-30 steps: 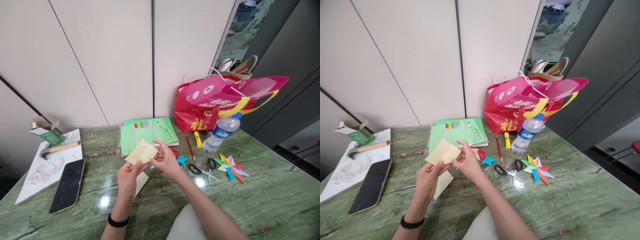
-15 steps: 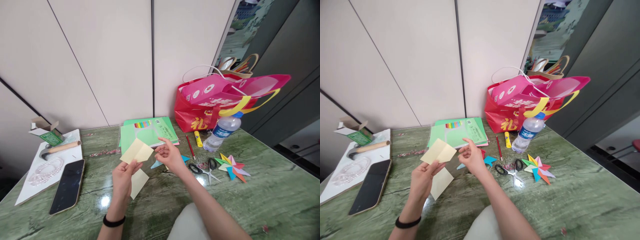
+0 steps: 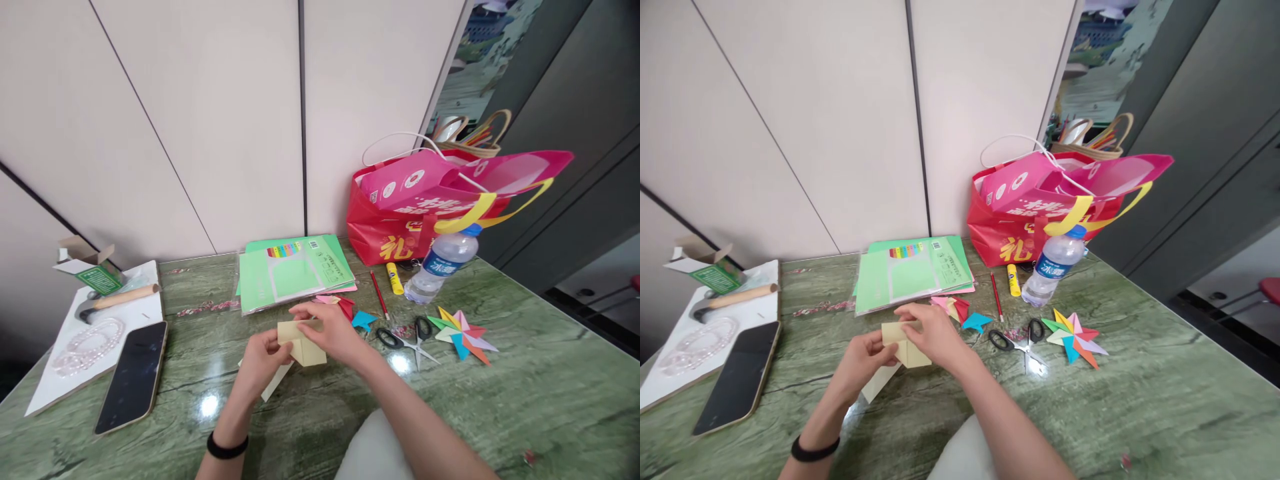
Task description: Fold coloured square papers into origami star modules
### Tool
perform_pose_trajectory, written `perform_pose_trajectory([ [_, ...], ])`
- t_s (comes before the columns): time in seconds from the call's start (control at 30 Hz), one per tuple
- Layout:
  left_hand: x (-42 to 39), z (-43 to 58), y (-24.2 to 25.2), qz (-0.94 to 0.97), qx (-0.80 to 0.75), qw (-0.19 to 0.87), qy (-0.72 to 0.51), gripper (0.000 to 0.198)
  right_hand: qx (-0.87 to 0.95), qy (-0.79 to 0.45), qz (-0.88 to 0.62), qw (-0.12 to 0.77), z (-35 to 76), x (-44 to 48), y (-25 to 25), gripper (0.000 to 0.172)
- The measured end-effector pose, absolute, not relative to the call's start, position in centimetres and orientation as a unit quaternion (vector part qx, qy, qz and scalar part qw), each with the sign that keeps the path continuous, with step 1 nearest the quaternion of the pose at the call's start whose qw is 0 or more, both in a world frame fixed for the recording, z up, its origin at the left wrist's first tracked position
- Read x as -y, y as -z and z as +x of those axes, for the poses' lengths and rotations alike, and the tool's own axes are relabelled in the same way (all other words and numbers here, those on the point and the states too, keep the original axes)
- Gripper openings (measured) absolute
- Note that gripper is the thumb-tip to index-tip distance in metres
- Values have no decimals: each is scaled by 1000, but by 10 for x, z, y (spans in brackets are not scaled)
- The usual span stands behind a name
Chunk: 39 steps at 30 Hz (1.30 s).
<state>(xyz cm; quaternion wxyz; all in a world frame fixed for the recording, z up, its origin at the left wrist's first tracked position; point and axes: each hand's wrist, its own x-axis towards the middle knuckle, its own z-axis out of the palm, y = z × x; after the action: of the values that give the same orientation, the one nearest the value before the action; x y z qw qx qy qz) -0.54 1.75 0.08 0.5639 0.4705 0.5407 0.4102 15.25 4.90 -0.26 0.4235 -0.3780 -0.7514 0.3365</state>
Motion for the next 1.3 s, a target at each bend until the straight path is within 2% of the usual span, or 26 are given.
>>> perform_pose_trajectory([
  [0.27, -21, -7, 3, 350, -555, 510, -556, 29, 709, -383, -399, 437, 151, -50, 3, 32],
  [0.43, -19, -6, -1, 353, -551, 505, -563, 29, 704, -379, -375, 470, 149, -49, 2, 22],
  [0.6, -19, -6, 0, 355, -548, 489, -578, 26, 727, -360, -345, 473, 149, -47, -1, 21],
  [0.73, -20, -7, 3, 353, -549, 487, -580, 28, 728, -393, -340, 448, 149, -46, -3, 21],
  [1.0, -19, -7, 4, 408, -561, 452, -560, 23, 649, -492, -383, 435, 148, -51, 5, 10],
  [1.3, -19, -5, 3, 409, -572, 477, -528, 28, 571, -574, -400, 430, 152, -56, 9, 33],
])
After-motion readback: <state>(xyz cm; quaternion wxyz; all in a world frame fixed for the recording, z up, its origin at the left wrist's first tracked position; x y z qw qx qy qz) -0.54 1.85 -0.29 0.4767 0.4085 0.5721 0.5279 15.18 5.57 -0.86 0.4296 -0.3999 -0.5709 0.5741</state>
